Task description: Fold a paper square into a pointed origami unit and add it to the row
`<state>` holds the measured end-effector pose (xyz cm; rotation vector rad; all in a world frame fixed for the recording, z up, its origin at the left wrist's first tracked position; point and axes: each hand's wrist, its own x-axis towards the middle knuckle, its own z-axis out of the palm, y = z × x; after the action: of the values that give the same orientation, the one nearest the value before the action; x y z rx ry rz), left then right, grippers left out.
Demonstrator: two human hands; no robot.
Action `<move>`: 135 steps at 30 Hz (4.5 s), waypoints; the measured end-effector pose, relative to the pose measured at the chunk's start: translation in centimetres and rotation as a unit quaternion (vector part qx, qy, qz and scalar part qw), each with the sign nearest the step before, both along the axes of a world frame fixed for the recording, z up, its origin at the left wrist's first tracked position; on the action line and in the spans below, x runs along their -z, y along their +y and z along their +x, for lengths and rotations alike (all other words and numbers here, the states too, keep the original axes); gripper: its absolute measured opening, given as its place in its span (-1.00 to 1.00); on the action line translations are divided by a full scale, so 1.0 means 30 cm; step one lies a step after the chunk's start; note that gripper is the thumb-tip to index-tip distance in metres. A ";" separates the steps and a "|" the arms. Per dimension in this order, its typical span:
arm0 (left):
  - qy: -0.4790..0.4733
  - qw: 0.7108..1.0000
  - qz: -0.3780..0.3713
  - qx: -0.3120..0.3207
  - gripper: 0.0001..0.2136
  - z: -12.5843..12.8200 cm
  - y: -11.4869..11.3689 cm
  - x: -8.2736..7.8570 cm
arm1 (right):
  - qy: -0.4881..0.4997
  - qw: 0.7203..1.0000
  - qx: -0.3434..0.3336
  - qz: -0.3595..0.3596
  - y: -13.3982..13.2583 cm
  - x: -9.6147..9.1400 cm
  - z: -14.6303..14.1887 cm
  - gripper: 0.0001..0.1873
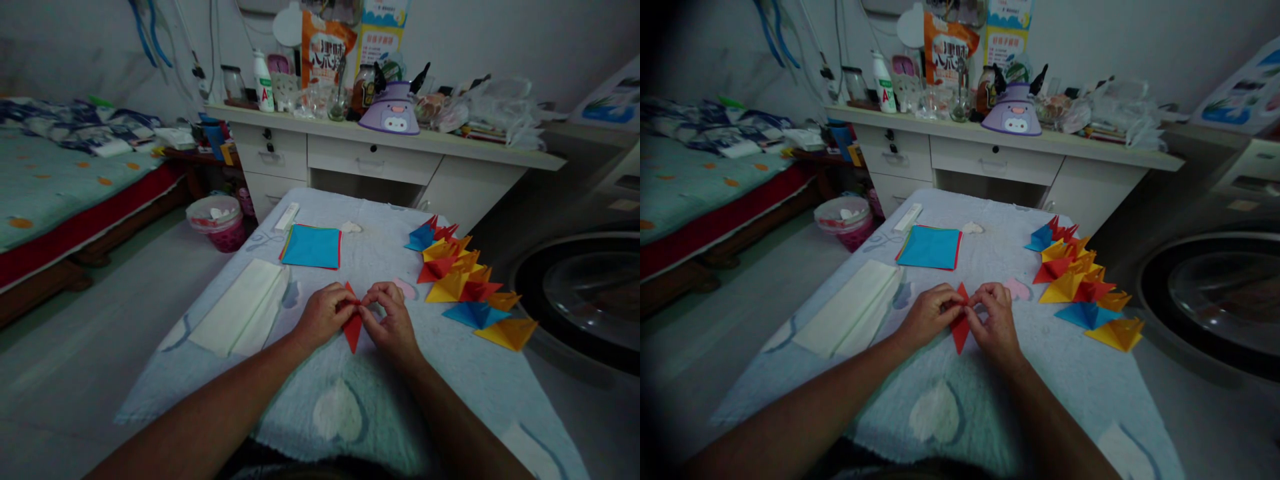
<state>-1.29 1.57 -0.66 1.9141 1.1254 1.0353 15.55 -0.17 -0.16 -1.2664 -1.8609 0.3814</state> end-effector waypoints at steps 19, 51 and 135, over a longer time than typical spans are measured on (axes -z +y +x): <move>-0.003 1.000 0.020 -0.002 -0.89 0.001 -0.006 -0.001 | 0.018 0.999 -0.024 0.018 0.006 0.013 0.005 -0.96; -0.016 0.999 0.045 -0.002 -0.90 -0.001 -0.019 -0.003 | 0.135 0.985 -0.089 -0.064 0.008 0.000 0.003 -0.96; -0.056 0.995 0.077 0.028 -0.92 0.009 -0.011 0.000 | 0.300 0.911 -0.149 -0.241 0.051 0.056 0.044 -0.86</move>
<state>-1.01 1.25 -0.66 1.9685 0.9467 1.2139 16.88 1.35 -1.85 -0.9947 -1.4508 1.3066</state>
